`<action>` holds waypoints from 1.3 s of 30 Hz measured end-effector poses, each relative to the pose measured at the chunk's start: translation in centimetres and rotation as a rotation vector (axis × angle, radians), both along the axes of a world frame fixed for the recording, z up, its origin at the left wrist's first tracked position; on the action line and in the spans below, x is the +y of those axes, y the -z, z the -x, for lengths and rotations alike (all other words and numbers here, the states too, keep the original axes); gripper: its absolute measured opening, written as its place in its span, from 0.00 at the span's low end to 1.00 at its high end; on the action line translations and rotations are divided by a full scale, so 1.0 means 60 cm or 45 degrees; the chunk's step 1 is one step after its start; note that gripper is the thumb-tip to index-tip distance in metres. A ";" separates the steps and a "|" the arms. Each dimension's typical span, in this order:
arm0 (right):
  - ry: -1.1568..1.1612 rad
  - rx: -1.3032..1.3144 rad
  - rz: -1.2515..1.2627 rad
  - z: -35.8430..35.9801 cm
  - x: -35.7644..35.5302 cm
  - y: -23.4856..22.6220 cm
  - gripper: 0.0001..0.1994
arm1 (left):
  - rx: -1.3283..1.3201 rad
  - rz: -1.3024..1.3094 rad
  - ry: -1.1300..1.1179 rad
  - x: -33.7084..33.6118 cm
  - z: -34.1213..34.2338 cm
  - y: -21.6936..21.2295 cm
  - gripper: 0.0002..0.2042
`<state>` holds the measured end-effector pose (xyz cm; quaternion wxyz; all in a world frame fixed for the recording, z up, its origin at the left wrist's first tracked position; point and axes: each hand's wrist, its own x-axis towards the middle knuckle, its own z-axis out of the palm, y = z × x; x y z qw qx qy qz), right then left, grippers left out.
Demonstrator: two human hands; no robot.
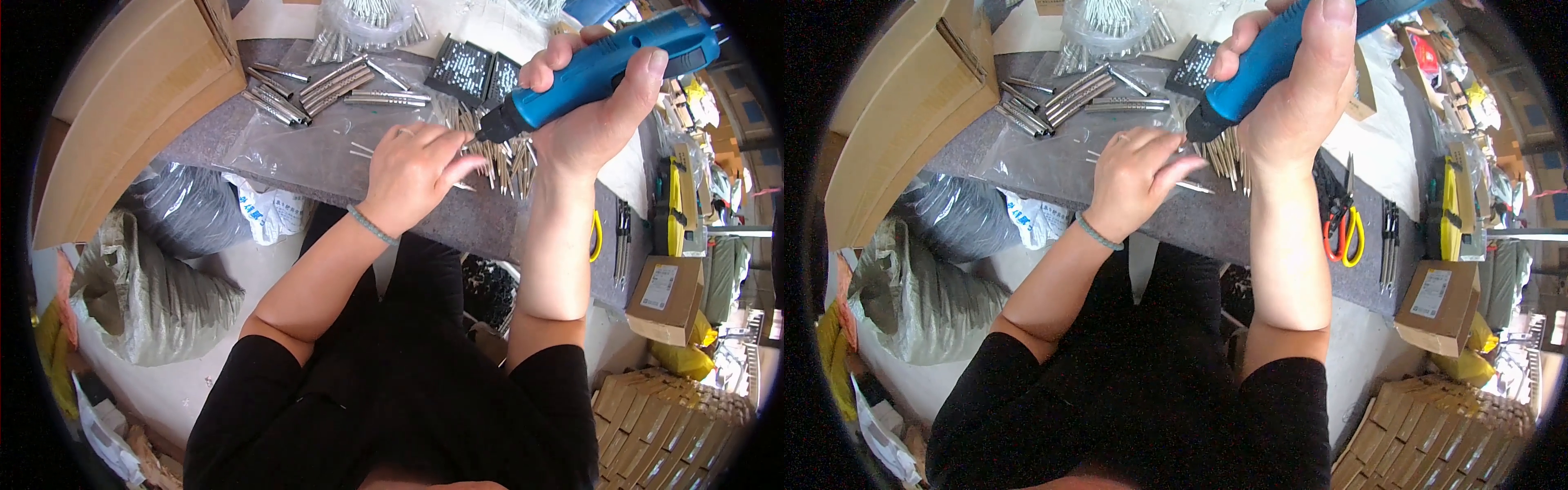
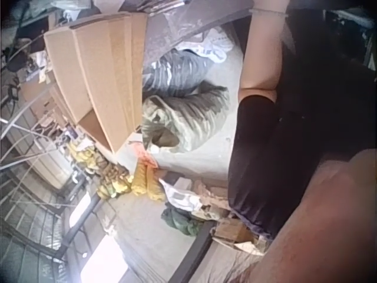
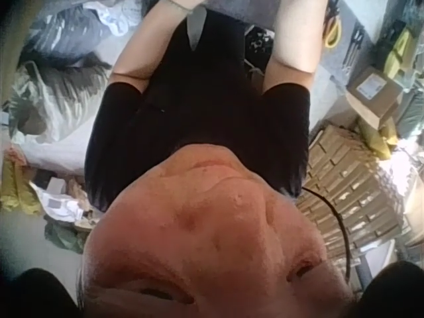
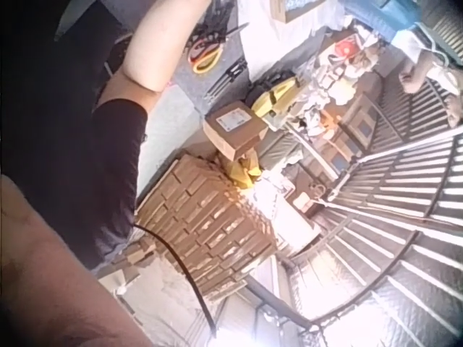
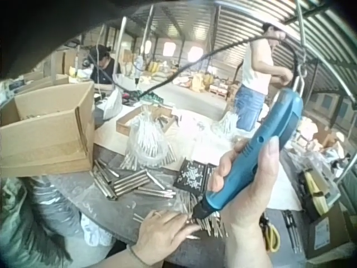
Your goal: Assembling small metal and plastic parts using an electric screwdriver.
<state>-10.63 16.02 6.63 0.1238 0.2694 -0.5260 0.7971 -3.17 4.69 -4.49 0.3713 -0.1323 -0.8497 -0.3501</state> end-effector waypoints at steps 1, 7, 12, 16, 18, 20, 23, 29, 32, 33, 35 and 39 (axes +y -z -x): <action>-0.002 0.002 -0.024 0.000 0.002 -0.003 0.29 | -0.052 -0.013 0.038 0.001 -0.002 0.000 0.09; 0.065 0.007 -0.187 -0.005 0.031 0.034 0.29 | -0.230 0.393 0.227 -0.019 -0.007 0.050 0.09; 0.096 -0.040 -0.109 -0.016 0.036 0.068 0.19 | -0.225 0.524 0.250 -0.022 -0.004 0.067 0.07; 0.093 -0.064 -0.104 -0.019 0.041 0.086 0.19 | -0.273 0.489 0.246 -0.015 0.011 0.071 0.08; 0.122 -0.022 -0.125 -0.015 0.042 0.095 0.19 | -0.271 0.370 0.276 -0.012 0.015 0.072 0.09; 0.124 -0.027 -0.106 -0.015 0.040 0.101 0.19 | -0.269 0.251 0.304 -0.010 0.016 0.076 0.09; 0.178 -0.025 -0.197 -0.014 0.040 0.106 0.23 | -0.255 0.229 0.322 -0.013 0.013 0.082 0.09; 0.220 -0.038 -0.310 -0.011 0.036 0.117 0.29 | -0.232 0.155 0.334 -0.012 0.013 0.084 0.08; 0.217 -0.032 -0.307 -0.009 0.036 0.122 0.29 | -0.222 0.143 0.360 -0.013 0.013 0.085 0.08; 0.213 -0.031 -0.292 -0.007 0.035 0.124 0.29 | -0.224 0.137 0.364 -0.013 0.014 0.085 0.08; 0.205 -0.026 -0.289 -0.005 0.035 0.127 0.28 | -0.228 0.129 0.369 -0.013 0.014 0.085 0.08; 0.210 -0.046 -0.299 -0.007 0.032 0.128 0.28 | -0.231 0.132 0.373 -0.014 0.013 0.084 0.08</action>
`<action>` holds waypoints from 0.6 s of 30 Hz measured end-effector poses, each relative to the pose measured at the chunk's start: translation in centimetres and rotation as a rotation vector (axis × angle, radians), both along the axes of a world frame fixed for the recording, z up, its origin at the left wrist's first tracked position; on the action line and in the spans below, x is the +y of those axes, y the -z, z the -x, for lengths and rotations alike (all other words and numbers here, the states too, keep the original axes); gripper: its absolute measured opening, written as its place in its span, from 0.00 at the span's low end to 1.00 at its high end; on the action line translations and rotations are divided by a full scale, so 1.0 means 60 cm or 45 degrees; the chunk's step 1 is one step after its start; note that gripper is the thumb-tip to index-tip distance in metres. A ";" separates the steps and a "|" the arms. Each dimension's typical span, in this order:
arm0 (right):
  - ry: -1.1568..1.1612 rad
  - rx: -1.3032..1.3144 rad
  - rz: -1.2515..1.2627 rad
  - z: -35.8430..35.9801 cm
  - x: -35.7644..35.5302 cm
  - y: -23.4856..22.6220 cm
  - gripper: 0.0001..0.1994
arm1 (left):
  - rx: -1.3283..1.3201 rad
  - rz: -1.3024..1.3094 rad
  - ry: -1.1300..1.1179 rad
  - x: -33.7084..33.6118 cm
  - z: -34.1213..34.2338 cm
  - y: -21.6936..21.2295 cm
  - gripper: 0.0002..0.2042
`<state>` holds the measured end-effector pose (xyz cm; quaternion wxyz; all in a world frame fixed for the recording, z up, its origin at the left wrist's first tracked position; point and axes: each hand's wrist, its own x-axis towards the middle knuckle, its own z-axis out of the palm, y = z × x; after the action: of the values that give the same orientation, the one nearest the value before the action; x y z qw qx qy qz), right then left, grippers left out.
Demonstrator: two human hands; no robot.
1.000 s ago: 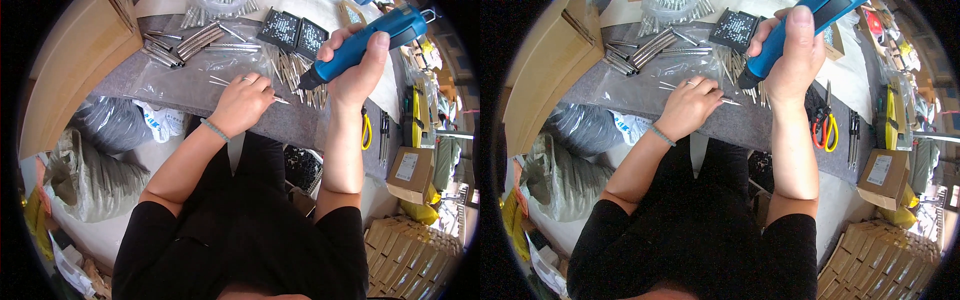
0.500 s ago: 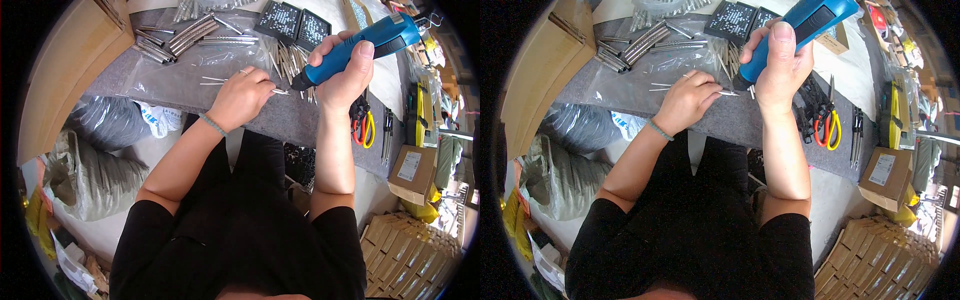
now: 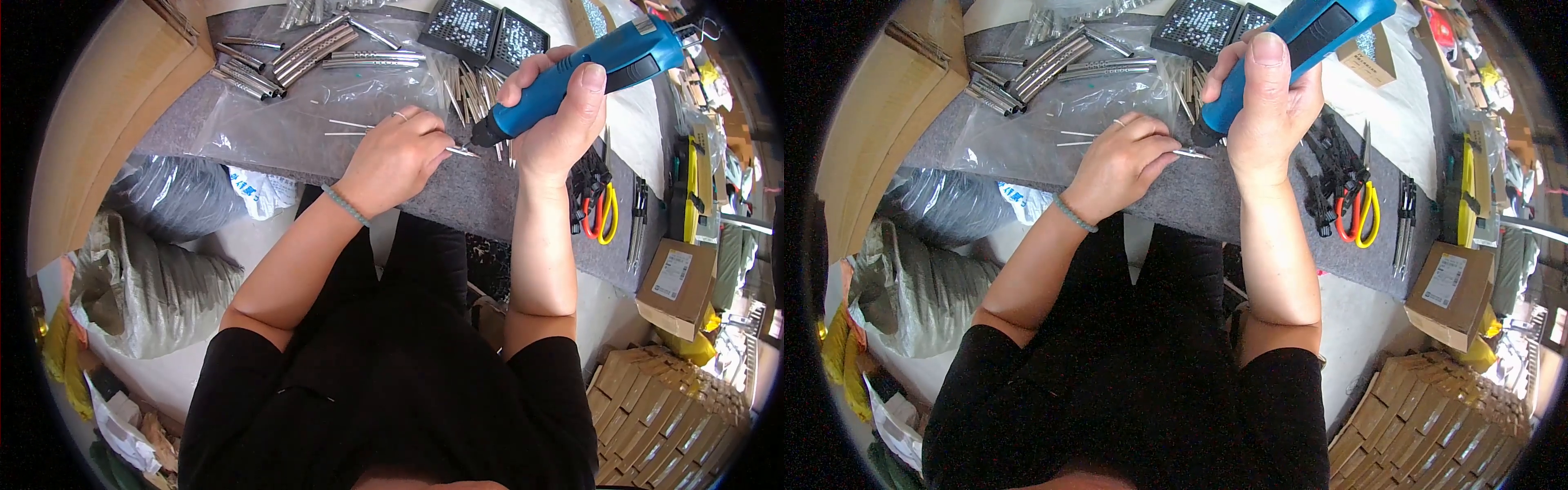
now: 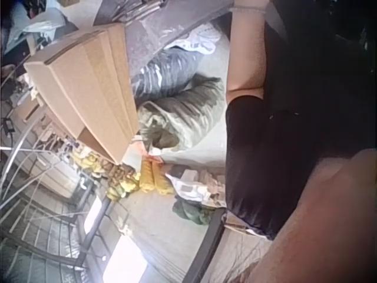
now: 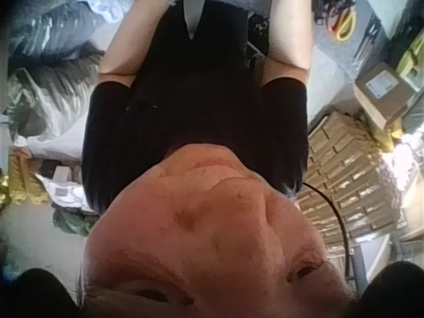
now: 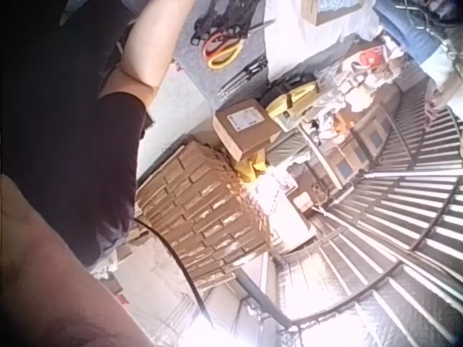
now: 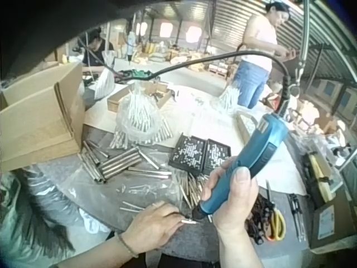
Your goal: Assembling small metal and plastic parts using an electric screwdriver.
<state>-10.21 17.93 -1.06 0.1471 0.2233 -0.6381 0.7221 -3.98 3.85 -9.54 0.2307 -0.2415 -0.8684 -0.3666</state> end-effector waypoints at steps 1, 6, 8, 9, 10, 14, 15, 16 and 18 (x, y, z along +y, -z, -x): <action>0.000 -0.002 -0.001 0.001 0.001 0.002 0.28 | -0.003 -0.002 0.004 0.000 0.000 0.000 0.08; -0.031 -0.004 -0.002 -0.001 0.004 0.006 0.29 | -0.027 -0.021 0.020 -0.001 0.001 0.000 0.07; -0.053 -0.016 0.020 -0.001 0.006 0.011 0.29 | -0.037 -0.018 0.023 -0.001 0.000 0.001 0.08; -0.077 -0.023 0.042 0.000 0.007 0.012 0.29 | -0.039 -0.027 0.028 -0.001 0.000 0.001 0.08; -0.076 -0.024 0.041 0.001 0.008 0.012 0.29 | -0.041 -0.036 0.032 -0.001 0.001 0.001 0.08; -0.088 -0.019 0.005 0.000 0.007 0.012 0.31 | -0.040 -0.042 0.034 0.000 0.001 0.003 0.08; -0.081 0.021 -0.040 0.001 0.007 0.011 0.32 | -0.041 -0.042 0.025 0.000 0.001 0.001 0.08; -0.080 0.020 -0.041 0.003 0.007 0.012 0.32 | -0.042 -0.042 0.016 0.000 0.002 0.000 0.08; -0.201 0.011 -0.054 0.010 0.007 0.012 0.34 | -0.051 -0.044 0.027 0.001 0.005 0.002 0.08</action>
<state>-10.81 18.37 -1.78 0.0876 0.2789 -0.6331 0.7167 -4.26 3.90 -9.64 0.2137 -0.2392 -0.8637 -0.3887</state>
